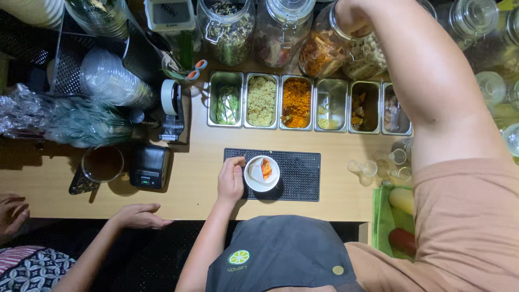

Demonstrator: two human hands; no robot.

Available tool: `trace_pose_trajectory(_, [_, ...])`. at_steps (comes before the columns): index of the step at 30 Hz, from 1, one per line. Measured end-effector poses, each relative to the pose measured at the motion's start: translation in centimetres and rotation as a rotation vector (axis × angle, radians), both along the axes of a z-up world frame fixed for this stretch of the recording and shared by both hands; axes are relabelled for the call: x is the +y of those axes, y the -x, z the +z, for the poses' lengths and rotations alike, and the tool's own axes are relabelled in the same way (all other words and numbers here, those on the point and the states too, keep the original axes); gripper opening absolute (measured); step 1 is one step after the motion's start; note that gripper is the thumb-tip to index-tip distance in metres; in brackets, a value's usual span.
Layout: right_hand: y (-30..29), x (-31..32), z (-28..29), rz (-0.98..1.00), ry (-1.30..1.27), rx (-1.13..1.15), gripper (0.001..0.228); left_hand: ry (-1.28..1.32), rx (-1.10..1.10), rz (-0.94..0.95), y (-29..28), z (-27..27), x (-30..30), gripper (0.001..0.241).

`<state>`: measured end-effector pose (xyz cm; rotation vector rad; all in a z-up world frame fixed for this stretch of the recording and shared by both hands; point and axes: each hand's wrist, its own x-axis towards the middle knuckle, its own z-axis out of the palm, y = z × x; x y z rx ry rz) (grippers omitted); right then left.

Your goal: The person prepares a drink by adding various powders and ingredients from containers into a cup, using a spoon to scoop ingredients, cutting a lime with scissors to squeeze into the cup, and pouring liquid from a bottle before stirring the mixture with a long spoon.

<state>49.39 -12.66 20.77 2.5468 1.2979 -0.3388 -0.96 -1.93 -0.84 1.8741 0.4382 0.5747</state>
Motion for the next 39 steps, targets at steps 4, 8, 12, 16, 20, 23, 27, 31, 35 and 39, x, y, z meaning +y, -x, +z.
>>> trace_pose_trajectory(4, [-0.5, 2.9, -1.1, 0.011, 0.154, 0.016, 0.018, 0.013, 0.003, 0.032, -0.1, 0.1, -0.1, 0.024])
trace_pose_trajectory(8, [-0.6, 5.0, -1.8, 0.029, 0.29, 0.011, 0.019, 0.033, 0.013, 0.056, -0.4, 0.1, -0.2, 0.024])
trace_pose_trajectory(12, [-0.5, 5.6, -2.6, 0.012, 0.382, 0.006, 0.02, 0.026, 0.037, 0.066, -0.5, 0.4, -0.1, 0.024])
trace_pose_trajectory(16, [-1.1, 4.6, -3.4, 0.005, 0.447, 0.01, 0.022, 0.014, 0.034, 0.069, -0.7, 0.3, -0.1, 0.024])
trace_pose_trajectory(20, [-2.6, 3.0, -4.2, -0.001, 0.465, 0.03, 0.024, 0.008, 0.029, 0.062, -0.7, 0.2, -0.1, 0.024])
trace_pose_trajectory(23, [-4.0, 1.4, -5.2, 0.001, 0.456, 0.062, 0.025, -0.016, 0.023, 0.057, -0.5, 0.2, -0.1, 0.023])
trace_pose_trajectory(27, [-5.5, -1.5, -5.8, 0.015, 0.309, 0.213, 0.026, -0.016, 0.027, 0.047, -0.4, 0.1, -0.1, 0.023])
trace_pose_trajectory(31, [-3.9, -3.2, -4.4, 0.048, -0.179, 0.321, 0.031, -0.004, 0.017, 0.041, -0.3, -0.2, -0.2, 0.023])
trace_pose_trajectory(35, [-1.1, -4.4, -0.8, 0.077, -0.302, 0.252, 0.029, -0.004, 0.01, 0.03, -0.2, -0.3, -0.2, 0.023])
trace_pose_trajectory(39, [-0.3, -6.2, 0.3, 0.011, -0.376, 0.297, 0.03, 0.0, 0.017, 0.024, -0.1, -0.5, -0.3, 0.023])
